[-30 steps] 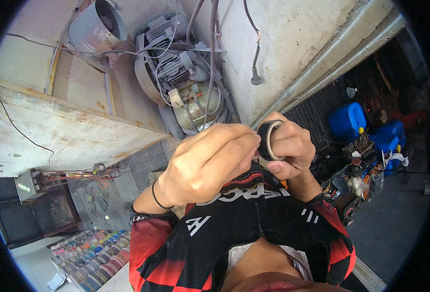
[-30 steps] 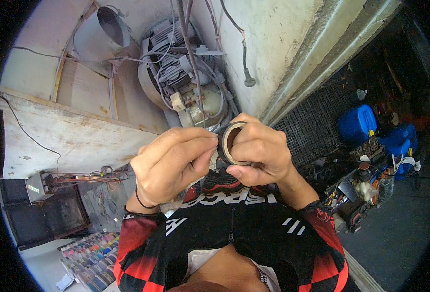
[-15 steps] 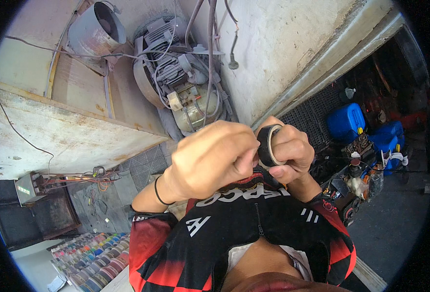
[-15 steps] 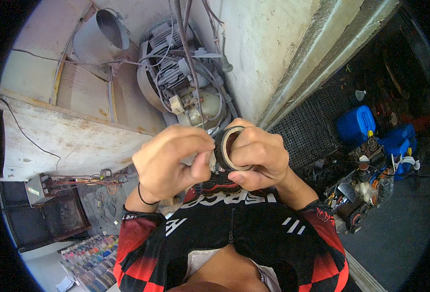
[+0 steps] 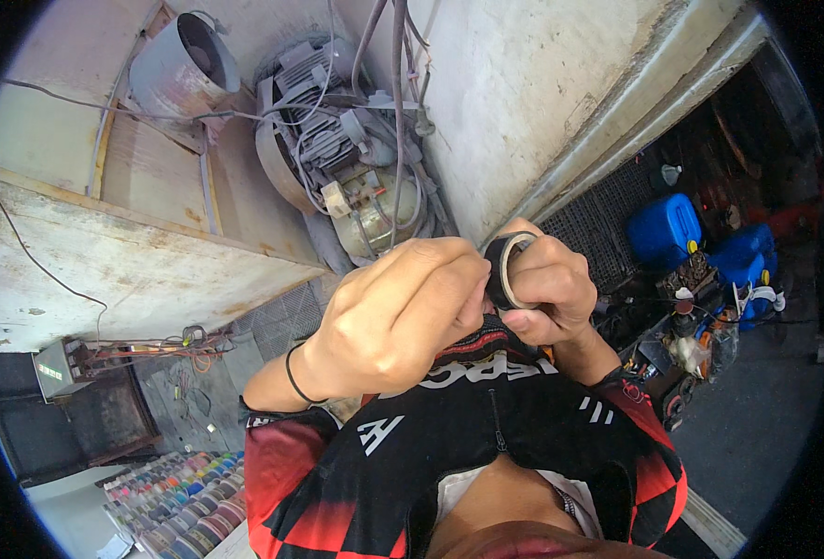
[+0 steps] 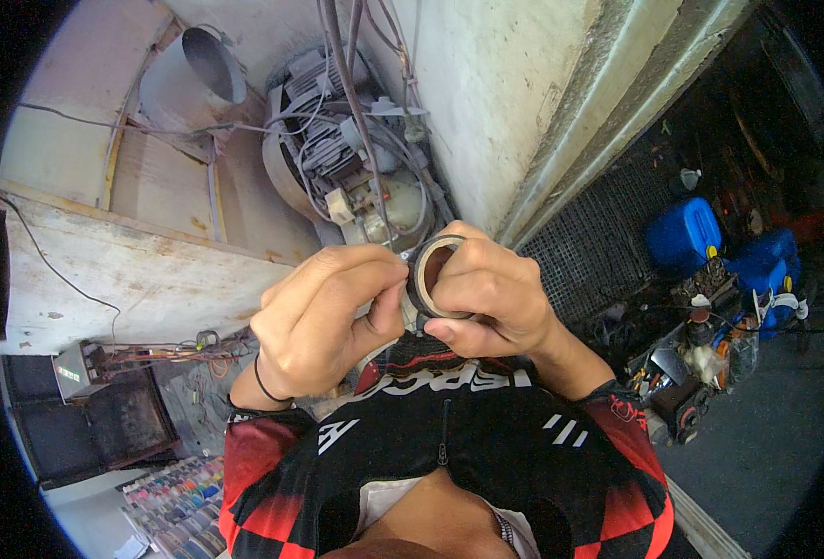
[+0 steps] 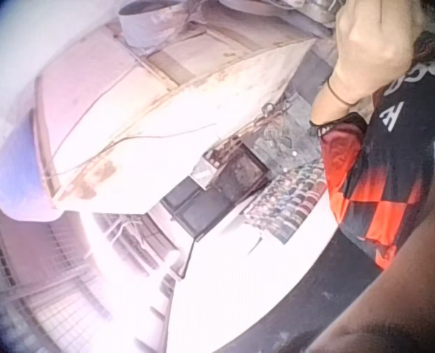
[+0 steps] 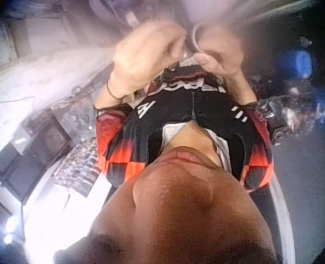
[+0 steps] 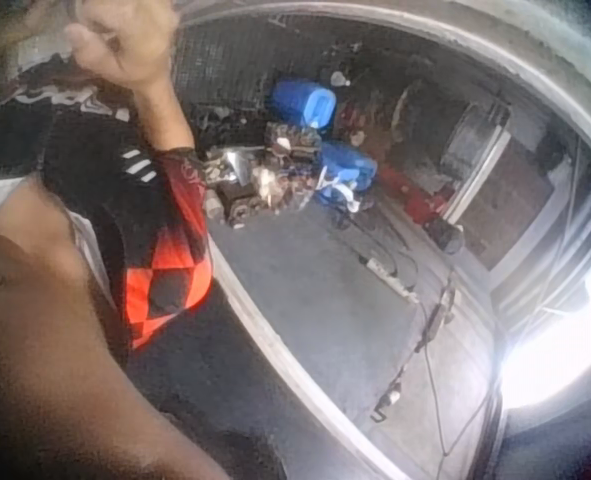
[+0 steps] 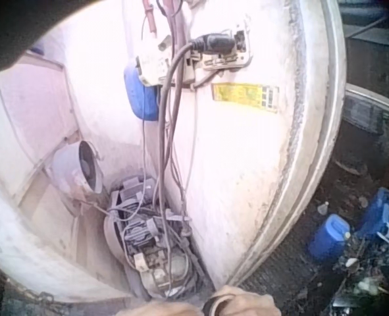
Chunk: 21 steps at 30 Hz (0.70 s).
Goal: The person strips the insulation from two wires using shears and joins them together by twisting the copper strands, then begins to wrap the splice with electrical tape.
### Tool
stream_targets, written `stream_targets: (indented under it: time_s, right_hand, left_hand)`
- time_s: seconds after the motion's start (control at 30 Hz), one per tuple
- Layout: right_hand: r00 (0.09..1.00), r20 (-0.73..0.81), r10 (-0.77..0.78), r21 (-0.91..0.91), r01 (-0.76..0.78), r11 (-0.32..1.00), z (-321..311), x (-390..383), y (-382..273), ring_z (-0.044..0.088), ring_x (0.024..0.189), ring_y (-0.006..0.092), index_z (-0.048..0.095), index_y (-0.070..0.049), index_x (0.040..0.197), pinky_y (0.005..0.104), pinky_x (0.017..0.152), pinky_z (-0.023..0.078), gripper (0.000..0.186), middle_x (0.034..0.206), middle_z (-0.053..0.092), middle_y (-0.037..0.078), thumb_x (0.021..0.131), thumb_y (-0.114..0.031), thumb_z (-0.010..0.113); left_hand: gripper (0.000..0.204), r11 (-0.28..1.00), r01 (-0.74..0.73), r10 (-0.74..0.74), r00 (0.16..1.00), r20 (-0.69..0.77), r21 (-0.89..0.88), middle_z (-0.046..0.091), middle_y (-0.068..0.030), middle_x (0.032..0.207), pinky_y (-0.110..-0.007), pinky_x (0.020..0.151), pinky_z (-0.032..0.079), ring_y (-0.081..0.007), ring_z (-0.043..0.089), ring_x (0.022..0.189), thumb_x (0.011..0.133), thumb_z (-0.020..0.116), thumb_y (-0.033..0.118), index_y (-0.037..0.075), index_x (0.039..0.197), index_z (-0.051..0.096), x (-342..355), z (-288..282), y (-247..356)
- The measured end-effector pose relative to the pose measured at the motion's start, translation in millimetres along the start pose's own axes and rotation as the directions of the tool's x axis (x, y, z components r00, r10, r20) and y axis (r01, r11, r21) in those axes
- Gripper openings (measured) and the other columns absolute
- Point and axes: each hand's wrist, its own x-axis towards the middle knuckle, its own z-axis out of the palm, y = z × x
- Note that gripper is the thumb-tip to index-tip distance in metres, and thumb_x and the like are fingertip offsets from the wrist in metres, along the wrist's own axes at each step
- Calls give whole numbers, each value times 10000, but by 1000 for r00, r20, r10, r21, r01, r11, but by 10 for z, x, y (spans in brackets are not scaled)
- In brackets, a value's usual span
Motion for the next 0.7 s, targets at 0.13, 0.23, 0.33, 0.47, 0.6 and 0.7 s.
stream_targets:
  time_s: [0.13,0.23,0.33,0.47,0.6,0.7]
  right_hand:
    - [1000,-14,18,44,-17,999,7,-14,7,528,633,238,580,7,859,408,654,463,166,747,539,92,806,-80,711]
    - [998,-6,70,73,-69,995,-4,-45,24,511,583,174,547,-24,837,393,599,460,230,734,514,67,900,-224,641]
    - [976,5,219,137,-218,966,-30,-59,-29,533,583,173,546,-16,823,355,541,456,265,729,513,82,917,-254,615]
    - [862,-41,505,667,-352,656,76,-136,-51,504,584,172,512,-12,875,283,487,438,215,758,469,85,949,-208,556]
    - [790,76,609,873,-347,341,61,-115,-22,500,548,177,435,-59,904,275,408,441,257,747,403,68,982,-296,497]
    - [732,177,658,889,-406,213,58,-110,-56,486,474,176,424,-65,913,281,359,409,280,679,372,39,984,-332,470]
  left_hand:
    - [229,999,-25,24,1000,-8,-23,652,-124,789,-313,611,540,-245,656,669,658,701,-93,-11,859,630,11,35,-46]
    - [180,982,85,-63,990,127,-170,654,-106,778,-288,592,527,-185,643,646,698,678,-82,-21,854,613,59,-37,-121]
    - [116,735,525,-333,831,445,-430,652,-82,756,-255,576,512,-121,628,655,746,631,-80,-38,851,604,78,-112,-205]
    - [199,384,685,-420,727,544,-619,654,-146,868,-239,582,530,-124,635,696,750,605,-106,-24,919,672,14,-88,-254]
    - [289,976,-96,124,983,135,-194,649,-160,1005,-255,584,539,-153,641,692,713,675,-51,37,984,721,15,-57,-324]
    - [314,954,-284,298,931,210,-98,655,-132,1043,-259,563,523,-165,635,676,686,702,48,60,998,734,109,-64,-285]
